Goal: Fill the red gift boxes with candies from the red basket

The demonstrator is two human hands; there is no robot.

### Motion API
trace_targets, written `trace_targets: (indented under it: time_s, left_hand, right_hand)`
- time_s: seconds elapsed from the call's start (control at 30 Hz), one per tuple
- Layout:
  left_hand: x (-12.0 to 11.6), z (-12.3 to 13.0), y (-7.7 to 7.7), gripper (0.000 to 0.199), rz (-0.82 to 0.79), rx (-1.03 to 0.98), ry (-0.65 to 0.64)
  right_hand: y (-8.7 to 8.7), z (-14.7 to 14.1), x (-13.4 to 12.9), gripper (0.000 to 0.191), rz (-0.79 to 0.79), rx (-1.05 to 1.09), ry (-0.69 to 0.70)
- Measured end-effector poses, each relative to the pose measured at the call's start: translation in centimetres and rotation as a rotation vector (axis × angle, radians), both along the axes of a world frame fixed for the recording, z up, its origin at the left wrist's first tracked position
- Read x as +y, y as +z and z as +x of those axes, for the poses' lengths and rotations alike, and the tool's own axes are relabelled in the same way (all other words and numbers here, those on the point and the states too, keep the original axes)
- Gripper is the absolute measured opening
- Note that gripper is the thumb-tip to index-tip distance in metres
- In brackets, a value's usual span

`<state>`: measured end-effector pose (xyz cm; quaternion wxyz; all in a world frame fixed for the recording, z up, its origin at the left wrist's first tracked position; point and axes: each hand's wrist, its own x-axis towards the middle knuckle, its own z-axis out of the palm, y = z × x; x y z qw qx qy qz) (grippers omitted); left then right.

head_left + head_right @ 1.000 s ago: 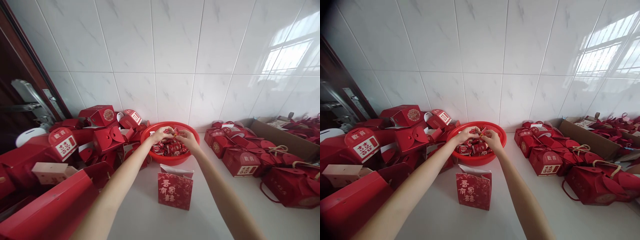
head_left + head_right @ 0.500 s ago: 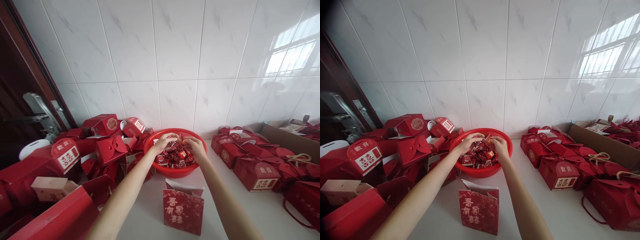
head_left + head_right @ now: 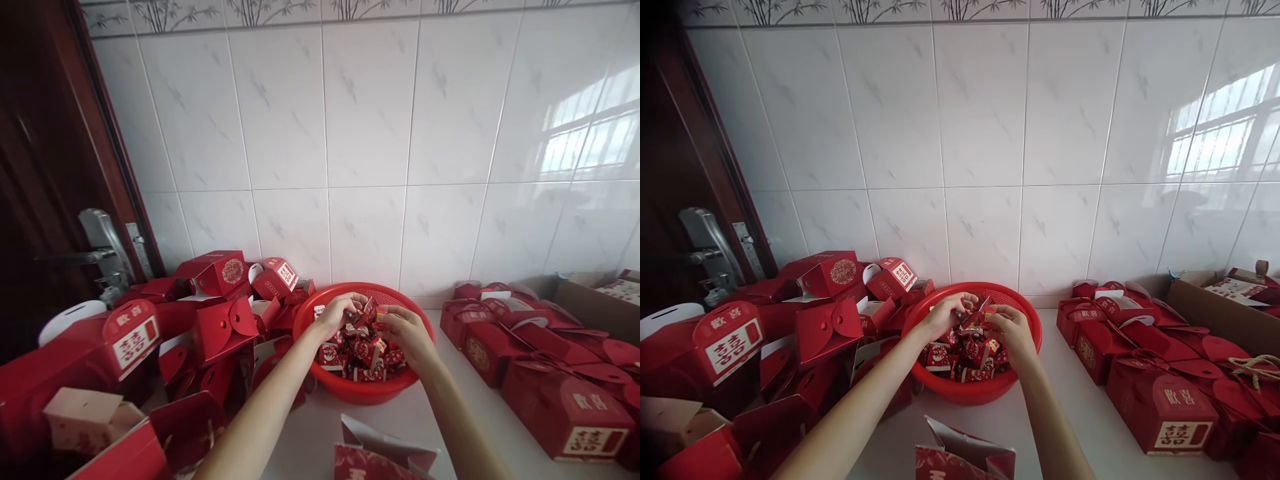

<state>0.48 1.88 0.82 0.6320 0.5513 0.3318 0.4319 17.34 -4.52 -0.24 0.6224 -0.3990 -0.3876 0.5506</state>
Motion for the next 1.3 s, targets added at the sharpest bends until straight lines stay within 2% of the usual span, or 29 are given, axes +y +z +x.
trace_targets:
  time_s: [0.1, 0.27, 0.33, 0.43, 0.53, 0.67, 0.77, 0.9, 1.1, 1.2, 1.3]
  left_hand:
    - [-0.22, 0.01, -0.04, 0.031, 0.039, 0.069, 0.031]
    - [-0.72, -0.07, -0.14, 0.058, 0.112, 0.154, 0.011]
    - [-0.77, 0.03, -0.26, 0.055, 0.111, 0.161, -0.006]
    - [-0.79, 0.26, -0.25, 0.037, 0.077, 0.174, -0.025]
    - [-0.79, 0.38, 0.06, 0.021, -0.017, 0.185, -0.079]
    - [-0.51, 0.24, 0.15, 0.033, -0.070, 0.177, -0.156]
    - [-0.24, 0.09, -0.14, 0.042, -0.018, 0.186, -0.104]
    - [-0.29, 0.06, -0.17, 0.043, 0.022, 0.139, -0.045]
    - [-0.62, 0.05, 0.23, 0.043, 0.075, 0.049, -0.076]
    - [-0.71, 0.00, 0.25, 0.040, 0.040, 0.084, -0.071]
    - [-0.99, 0.13, 0.32, 0.043, -0.044, 0.153, -0.121]
  right_hand:
    - [-0.04, 0.06, 0.10, 0.025, -0.002, -0.025, 0.022]
    - [-0.15, 0.26, 0.23, 0.025, -0.004, -0.002, 0.022]
    - [-0.10, 0.27, 0.14, 0.025, 0.009, -0.026, 0.077]
    - [-0.01, 0.19, -0.03, 0.025, 0.014, -0.104, 0.166]
    - [-0.09, 0.10, 0.02, 0.024, 0.011, -0.167, 0.173]
    - [-0.34, 0.15, 0.29, 0.022, 0.009, -0.181, 0.152]
    - [-0.33, 0.20, 0.29, 0.022, 0.012, -0.180, 0.158]
    - [-0.13, 0.16, 0.09, 0.023, 0.006, -0.157, 0.184]
    - [-0.24, 0.28, 0.30, 0.025, 0.054, -0.051, 0.162]
    - [-0.35, 0.45, 0.48, 0.028, 0.085, -0.006, 0.148]
    - [-0.34, 0.61, 0.54, 0.030, 0.103, 0.019, 0.149]
